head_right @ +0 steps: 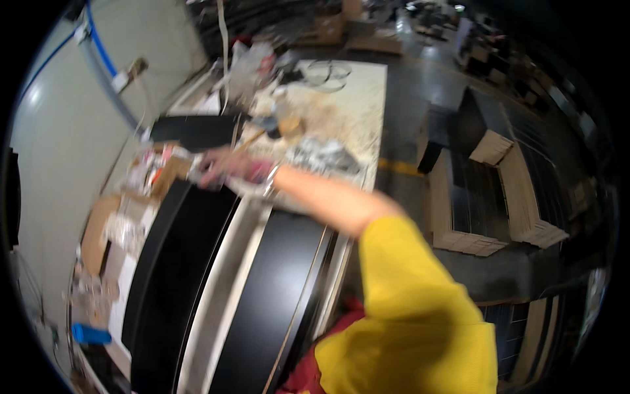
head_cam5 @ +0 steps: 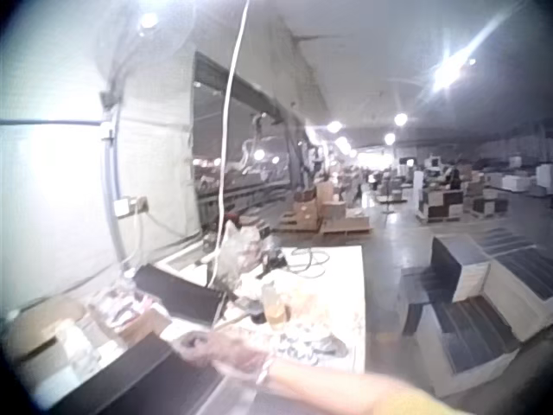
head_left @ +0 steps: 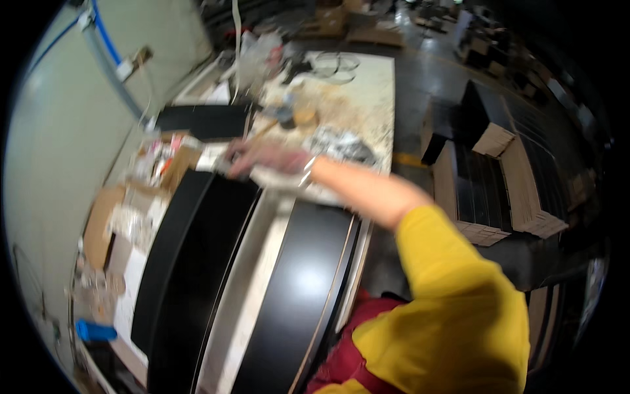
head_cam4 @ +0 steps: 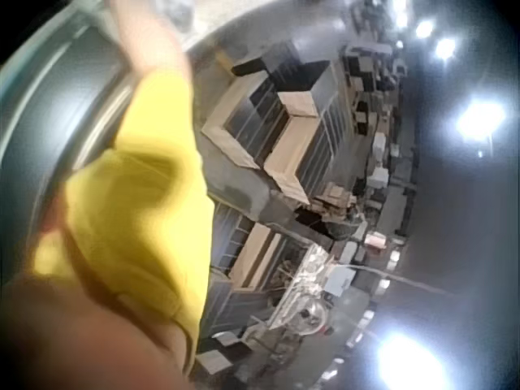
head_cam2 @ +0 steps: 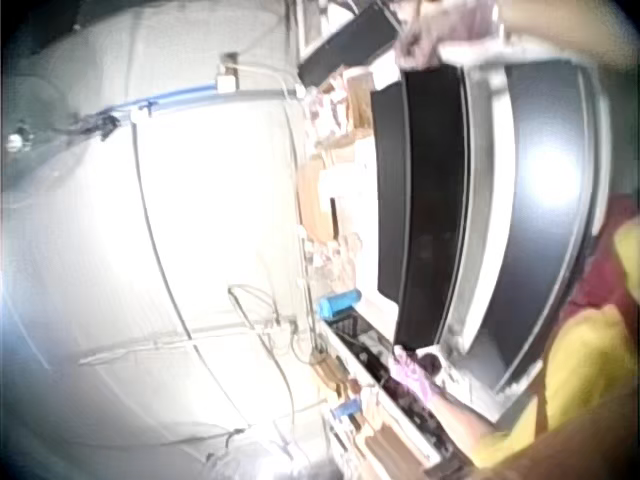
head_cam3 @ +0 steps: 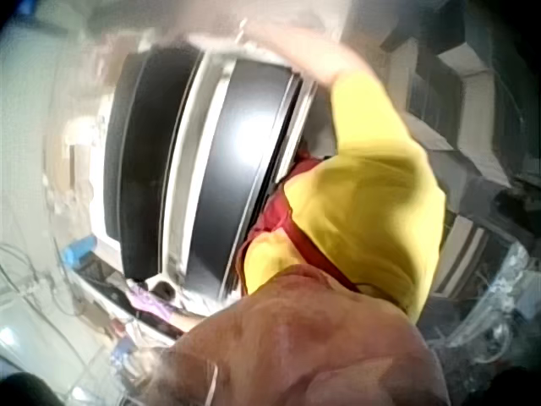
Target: The person wipes the edges and surfaces of black wooden panels with a small block or cloth, handling each panel from a stack one at a time.
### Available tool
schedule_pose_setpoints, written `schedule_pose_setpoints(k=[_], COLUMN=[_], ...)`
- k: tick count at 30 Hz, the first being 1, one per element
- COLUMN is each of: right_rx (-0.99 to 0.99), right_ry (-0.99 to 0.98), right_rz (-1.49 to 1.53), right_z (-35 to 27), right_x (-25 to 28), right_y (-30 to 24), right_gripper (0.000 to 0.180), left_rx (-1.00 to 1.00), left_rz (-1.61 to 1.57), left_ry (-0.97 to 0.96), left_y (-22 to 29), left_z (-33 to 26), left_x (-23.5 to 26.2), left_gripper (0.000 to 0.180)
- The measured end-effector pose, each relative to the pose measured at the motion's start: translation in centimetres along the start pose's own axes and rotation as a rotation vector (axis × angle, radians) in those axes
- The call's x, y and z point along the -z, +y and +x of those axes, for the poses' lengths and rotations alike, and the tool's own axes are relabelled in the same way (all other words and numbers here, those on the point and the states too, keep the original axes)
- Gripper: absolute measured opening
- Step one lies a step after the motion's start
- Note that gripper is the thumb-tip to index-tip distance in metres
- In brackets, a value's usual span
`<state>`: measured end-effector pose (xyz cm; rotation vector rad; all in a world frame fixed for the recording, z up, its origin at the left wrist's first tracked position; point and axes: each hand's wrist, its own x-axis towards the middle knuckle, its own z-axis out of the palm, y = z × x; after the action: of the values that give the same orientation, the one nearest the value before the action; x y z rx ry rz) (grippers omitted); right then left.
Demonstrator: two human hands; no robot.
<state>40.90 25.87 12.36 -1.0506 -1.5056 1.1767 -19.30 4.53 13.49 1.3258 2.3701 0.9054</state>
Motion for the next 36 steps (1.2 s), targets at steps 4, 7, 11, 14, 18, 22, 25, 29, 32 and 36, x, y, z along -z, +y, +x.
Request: schedule_pose_setpoints(k=[4, 7, 11, 14, 18, 22, 25, 29, 32, 36], right_rx=[-0.125, -0.254, -0.251, -0.326, -0.414, -0.412, -0.478, -0.586, -0.596, -0.214], right_ry=[0.100, 0.138, 0.148, 0.181, 0.143, 0.088, 0.042, -0.035, -0.162, 0.099], right_rz=[0.133, 0.012, 0.225, -0.334, -0.476, -0.469, -0.619, -0.770, -1.110, -1.016], right_z=[-9.9, -14.8, -15.8, -16.0, -14.8, -13.6, -16.5, -23.9, -25.2, -25.1], right_x=[3.6, 6.1, 7.5, 8.6, 7.5, 6.3, 6.7, 7.1, 7.1, 3.6], right_y=[-4.2, 0.9, 5.1, 3.9, 3.9, 4.9, 3.2, -2.6, -5.1, -5.1], right_gripper=[0.050, 0.032, 0.026, 0.034, 0.046, 0.057, 0.055, 0.051, 0.050, 0.049], left_rx=[-0.050, 0.156, 0.037, -0.415, -0.987, -0.859, -0.855, -0.823, -0.796, -0.813], left_rz=[-0.171, 0.168, 0.467, 0.273, 0.238, 0.257, 0.265, 0.315, 0.291, 0.227], left_ry=[-0.168, -0.346, -0.454, -0.142, -0.343, -0.557, -0.525, -0.503, -0.466, -0.652], left_y=[-2.9, -3.8, -5.0, 1.7, 8.3, 9.3, 9.1, 9.8, 8.0, 7.9], left_z=[-3.3, -6.0, -6.8, -8.5, -10.2, -11.9, -12.0, -12.2, -11.8, -10.4], left_x=[3.7, 2.1, 0.7, -4.4, -13.6, -16.4, -16.4, -16.9, -16.4, -14.4], left_gripper=[0.040, 0.039, 0.057, 0.054, 0.067, 0.066, 0.063, 0.061, 0.061, 0.052])
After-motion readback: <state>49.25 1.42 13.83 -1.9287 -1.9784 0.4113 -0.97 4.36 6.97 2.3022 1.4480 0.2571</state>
